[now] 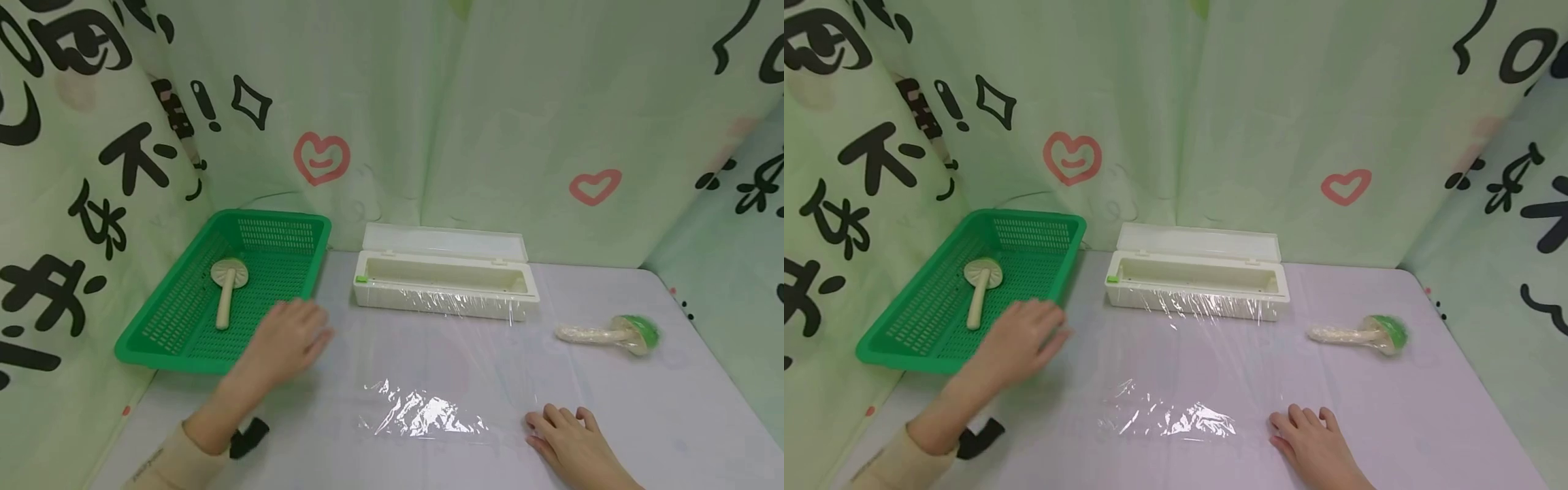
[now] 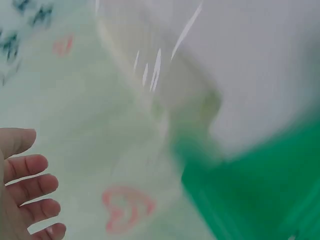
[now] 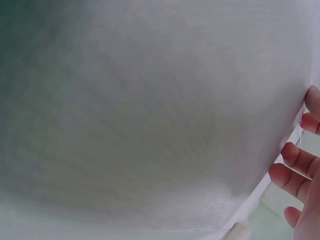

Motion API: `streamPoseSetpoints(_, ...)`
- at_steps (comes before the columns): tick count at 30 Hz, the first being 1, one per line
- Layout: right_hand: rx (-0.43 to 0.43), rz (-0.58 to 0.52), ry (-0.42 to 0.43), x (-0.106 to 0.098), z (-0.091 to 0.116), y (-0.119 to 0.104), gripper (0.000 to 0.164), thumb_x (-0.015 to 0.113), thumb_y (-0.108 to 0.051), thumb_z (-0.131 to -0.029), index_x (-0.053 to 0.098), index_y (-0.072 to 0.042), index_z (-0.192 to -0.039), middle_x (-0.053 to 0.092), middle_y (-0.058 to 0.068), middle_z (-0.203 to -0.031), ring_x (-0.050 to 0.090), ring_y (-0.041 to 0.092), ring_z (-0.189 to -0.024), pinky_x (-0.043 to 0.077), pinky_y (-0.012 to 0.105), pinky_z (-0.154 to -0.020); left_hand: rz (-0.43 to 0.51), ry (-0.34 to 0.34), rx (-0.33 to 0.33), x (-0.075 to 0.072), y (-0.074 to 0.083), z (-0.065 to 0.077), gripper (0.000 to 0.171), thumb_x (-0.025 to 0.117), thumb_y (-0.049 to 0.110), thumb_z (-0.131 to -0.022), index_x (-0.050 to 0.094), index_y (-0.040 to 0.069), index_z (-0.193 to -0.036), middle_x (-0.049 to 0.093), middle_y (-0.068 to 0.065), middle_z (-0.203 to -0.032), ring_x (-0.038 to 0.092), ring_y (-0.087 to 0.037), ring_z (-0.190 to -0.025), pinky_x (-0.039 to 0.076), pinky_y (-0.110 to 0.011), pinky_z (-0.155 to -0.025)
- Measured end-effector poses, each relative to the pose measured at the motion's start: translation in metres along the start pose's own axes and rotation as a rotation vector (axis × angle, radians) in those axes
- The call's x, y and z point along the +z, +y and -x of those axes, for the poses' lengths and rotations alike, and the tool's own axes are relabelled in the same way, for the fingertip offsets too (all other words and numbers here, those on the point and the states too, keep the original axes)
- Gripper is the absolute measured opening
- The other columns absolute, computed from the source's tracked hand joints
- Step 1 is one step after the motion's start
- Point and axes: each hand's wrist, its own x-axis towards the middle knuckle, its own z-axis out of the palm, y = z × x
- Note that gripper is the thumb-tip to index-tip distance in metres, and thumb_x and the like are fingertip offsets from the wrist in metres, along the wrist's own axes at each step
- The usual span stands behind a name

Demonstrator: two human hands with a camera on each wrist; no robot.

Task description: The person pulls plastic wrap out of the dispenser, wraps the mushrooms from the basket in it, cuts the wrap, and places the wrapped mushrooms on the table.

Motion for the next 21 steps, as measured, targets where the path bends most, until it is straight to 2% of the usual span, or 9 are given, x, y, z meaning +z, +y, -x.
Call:
streamPoseSetpoints(2,0.002,-0.002,-0.007,-0.001,0.0,0.0,0.022,0.07,-0.032,-0.077,0.058,-0.026,-0.094,0.038,-0.016,-0.078,0.042,0.005,-0.072,0.034,0.043,-0.076,0.017,0.049,-0.103,-0.021,-0.033,-0.014,0.016,0.06,0.019,-0.085,0.057,0.004,-0.085,0.057,-0.009,-0.083,0.053,-0.027,-0.076,0.043,-0.041,-0.066)
streamPoseSetpoints(4,0.009,-0.008,-0.022,-0.001,-0.001,0.0,0.022,0.07,-0.033,-0.078,0.058,-0.026,-0.095,0.038,-0.016,-0.078,0.043,0.005,-0.073,0.034,0.044,-0.076,0.014,0.074,-0.194,-0.036,-0.067,-0.026,0.016,0.059,0.016,-0.086,0.057,0.001,-0.085,0.056,-0.013,-0.083,0.052,-0.031,-0.075,0.042,-0.044,-0.064)
streamPoseSetpoints(7,0.012,-0.007,-0.045,-0.001,-0.001,0.0,0.021,0.069,-0.033,-0.079,0.058,-0.026,-0.096,0.038,-0.016,-0.078,0.043,0.005,-0.074,0.035,0.045,-0.077,0.02,0.08,-0.306,-0.042,-0.113,-0.039,0.014,0.055,0.012,-0.088,0.056,-0.001,-0.085,0.057,-0.018,-0.084,0.051,-0.036,-0.076,0.04,-0.047,-0.064)
streamPoseSetpoints(10,0.008,-0.008,-0.044,0.0,-0.001,0.0,0.022,0.069,-0.034,-0.079,0.058,-0.027,-0.097,0.037,-0.016,-0.079,0.043,0.005,-0.074,0.035,0.045,-0.078,0.043,0.045,-0.403,-0.032,-0.147,-0.043,0.015,0.05,0.01,-0.09,0.055,-0.005,-0.09,0.057,-0.023,-0.092,0.051,-0.04,-0.084,0.039,-0.051,-0.071)
streamPoseSetpoints(13,-0.014,-0.002,-0.013,0.001,0.0,0.001,0.023,0.07,-0.033,-0.078,0.058,-0.027,-0.096,0.036,-0.016,-0.078,0.042,0.004,-0.074,0.035,0.045,-0.078,0.08,-0.063,-0.533,-0.012,-0.17,-0.038,0.025,0.046,0.012,-0.091,0.049,-0.008,-0.104,0.05,-0.029,-0.108,0.044,-0.045,-0.099,0.035,-0.056,-0.082)
streamPoseSetpoints(17,-0.031,0.011,0.018,0.001,0.001,0.001,0.024,0.071,-0.033,-0.077,0.057,-0.027,-0.095,0.036,-0.017,-0.078,0.041,0.004,-0.073,0.034,0.043,-0.077,0.153,-0.227,-0.703,0.017,-0.185,-0.027,0.045,0.042,0.016,-0.091,0.033,-0.009,-0.128,0.032,-0.034,-0.126,0.03,-0.051,-0.113,0.026,-0.061,-0.091)
streamPoseSetpoints(21,-0.006,0.001,-0.025,0.0,0.002,0.001,0.023,0.069,-0.033,-0.078,0.057,-0.028,-0.097,0.036,-0.016,-0.079,0.041,0.004,-0.074,0.034,0.044,-0.078,0.268,-0.324,-0.851,0.041,-0.188,-0.017,0.059,0.04,0.015,-0.091,0.014,-0.007,-0.139,0.016,-0.038,-0.133,0.017,-0.055,-0.12,0.019,-0.065,-0.094)
